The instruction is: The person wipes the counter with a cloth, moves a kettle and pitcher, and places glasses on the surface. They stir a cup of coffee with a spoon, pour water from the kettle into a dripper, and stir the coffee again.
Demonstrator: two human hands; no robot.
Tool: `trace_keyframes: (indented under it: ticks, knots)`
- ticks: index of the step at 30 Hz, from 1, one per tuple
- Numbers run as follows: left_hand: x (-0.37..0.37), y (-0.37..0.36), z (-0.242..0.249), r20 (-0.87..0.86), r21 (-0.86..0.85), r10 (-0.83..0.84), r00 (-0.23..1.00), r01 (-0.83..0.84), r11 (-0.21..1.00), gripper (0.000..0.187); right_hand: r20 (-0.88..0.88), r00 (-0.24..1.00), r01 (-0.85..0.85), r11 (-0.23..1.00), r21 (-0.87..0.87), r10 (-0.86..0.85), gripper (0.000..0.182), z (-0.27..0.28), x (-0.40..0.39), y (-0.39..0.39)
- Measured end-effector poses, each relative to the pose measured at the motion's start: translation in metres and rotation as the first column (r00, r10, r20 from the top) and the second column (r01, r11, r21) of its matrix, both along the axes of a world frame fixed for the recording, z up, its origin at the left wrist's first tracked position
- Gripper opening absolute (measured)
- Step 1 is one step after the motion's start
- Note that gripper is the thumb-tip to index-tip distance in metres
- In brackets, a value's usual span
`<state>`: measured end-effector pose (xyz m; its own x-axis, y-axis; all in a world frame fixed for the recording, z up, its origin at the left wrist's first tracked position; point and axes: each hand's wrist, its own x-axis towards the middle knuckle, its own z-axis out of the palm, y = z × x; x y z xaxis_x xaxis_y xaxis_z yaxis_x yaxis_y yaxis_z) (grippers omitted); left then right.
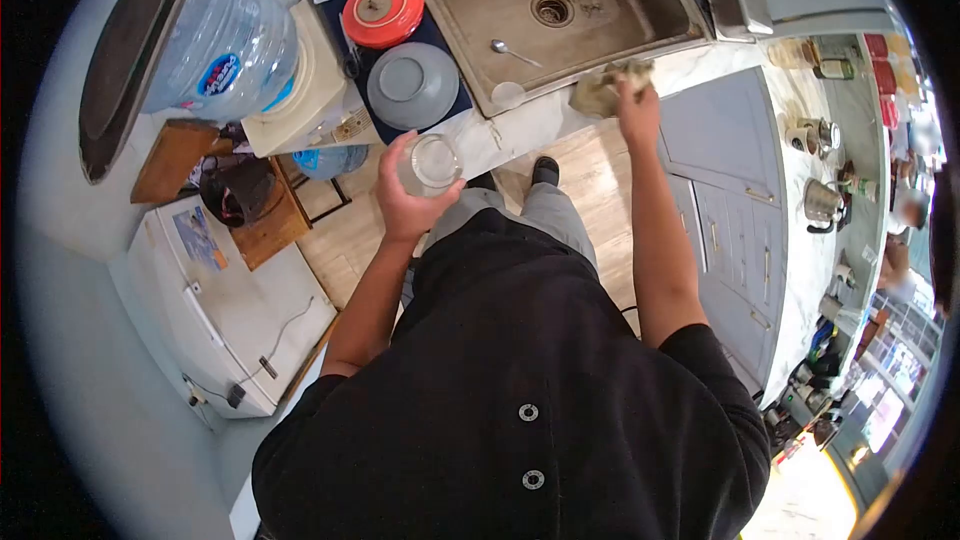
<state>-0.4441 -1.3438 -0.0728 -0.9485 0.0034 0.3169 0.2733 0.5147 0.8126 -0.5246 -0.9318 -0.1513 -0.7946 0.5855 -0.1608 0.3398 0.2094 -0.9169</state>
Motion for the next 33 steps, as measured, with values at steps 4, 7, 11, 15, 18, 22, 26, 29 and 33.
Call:
trace_keyframes:
  ticks: [4,7,11,15,18,22,26,29,33]
  knots:
    - [-0.026,0.033,0.007,-0.093,-0.023,-0.084,0.992,0.082,0.996,0.1,0.451,0.892,-0.338,0.688,0.643,0.017,0.093,0.023,-0.006,-0.03]
    - [-0.035,0.052,0.002,-0.065,-0.079,-0.167,0.984,0.162,0.984,0.103,0.453,0.891,-0.308,0.745,0.592,0.008,0.1,0.021,-0.003,-0.031]
    - [-0.041,0.078,-0.005,-0.015,-0.091,-0.252,0.968,0.25,0.964,0.102,0.143,0.964,-0.257,0.64,0.724,0.225,0.095,0.003,0.011,-0.033]
    - [-0.049,0.105,-0.008,0.028,-0.052,-0.285,0.958,0.286,0.957,0.102,0.003,0.975,-0.16,0.698,0.698,0.22,0.087,0.01,0.013,-0.024]
    - [-0.049,0.12,-0.008,0.032,-0.041,-0.328,0.944,0.329,0.943,0.102,-0.001,0.972,-0.154,0.645,0.749,0.233,0.086,0.014,0.026,-0.014]
    - [-0.045,0.138,-0.003,-0.014,-0.08,-0.349,0.937,0.347,0.934,0.103,0.166,0.915,-0.357,0.546,0.758,0.368,0.077,0.01,0.028,-0.006]
    - [-0.033,0.158,-0.001,0.073,-0.035,-0.314,0.946,0.318,0.948,0.101,0.286,0.854,-0.498,0.523,0.692,0.435,0.073,0.02,0.018,0.005]
    - [-0.029,0.18,0.007,0.074,-0.048,-0.328,0.942,0.331,0.942,0.099,0.238,0.839,-0.509,0.551,0.661,0.489,0.074,0.02,0.022,0.024]
    - [-0.025,0.219,0.022,0.037,-0.059,-0.326,0.945,0.327,0.943,0.1,0.066,0.863,-0.419,0.636,0.648,0.501,0.07,0.03,0.05,0.065]
